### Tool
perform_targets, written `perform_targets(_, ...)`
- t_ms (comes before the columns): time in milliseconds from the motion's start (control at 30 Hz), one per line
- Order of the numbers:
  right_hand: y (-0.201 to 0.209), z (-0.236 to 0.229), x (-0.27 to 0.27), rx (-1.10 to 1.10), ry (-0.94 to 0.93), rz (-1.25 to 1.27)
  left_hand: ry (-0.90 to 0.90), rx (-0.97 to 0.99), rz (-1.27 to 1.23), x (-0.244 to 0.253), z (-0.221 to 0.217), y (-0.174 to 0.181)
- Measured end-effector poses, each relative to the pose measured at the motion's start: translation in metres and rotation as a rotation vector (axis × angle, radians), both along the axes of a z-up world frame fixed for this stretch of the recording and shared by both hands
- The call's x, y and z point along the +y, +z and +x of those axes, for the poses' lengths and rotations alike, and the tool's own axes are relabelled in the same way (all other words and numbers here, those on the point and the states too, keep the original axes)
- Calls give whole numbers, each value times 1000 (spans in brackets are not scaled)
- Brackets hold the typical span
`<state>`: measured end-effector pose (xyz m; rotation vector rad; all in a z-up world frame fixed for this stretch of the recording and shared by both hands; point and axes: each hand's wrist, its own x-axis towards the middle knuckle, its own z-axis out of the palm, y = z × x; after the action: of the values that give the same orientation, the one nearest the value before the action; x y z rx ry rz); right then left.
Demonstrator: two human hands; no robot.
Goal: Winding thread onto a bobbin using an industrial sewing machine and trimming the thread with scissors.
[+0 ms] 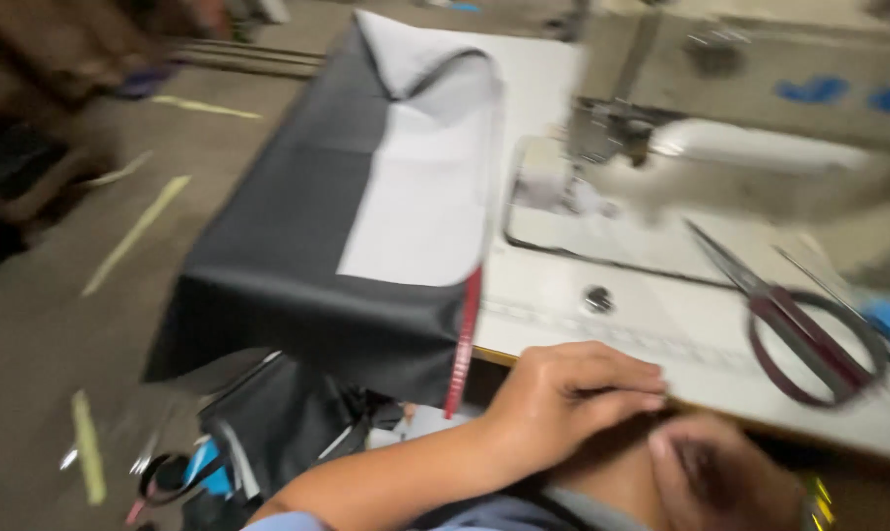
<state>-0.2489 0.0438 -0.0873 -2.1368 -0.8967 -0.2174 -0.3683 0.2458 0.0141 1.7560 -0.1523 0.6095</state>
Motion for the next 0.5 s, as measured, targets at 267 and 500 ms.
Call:
perform_targets(267,-224,293,-30,1016,-17,-9,-103,123,-69,-7,5,-18)
perform_targets(500,20,35,-11,325,-184,151,-208,90,-167,-3,7,-11)
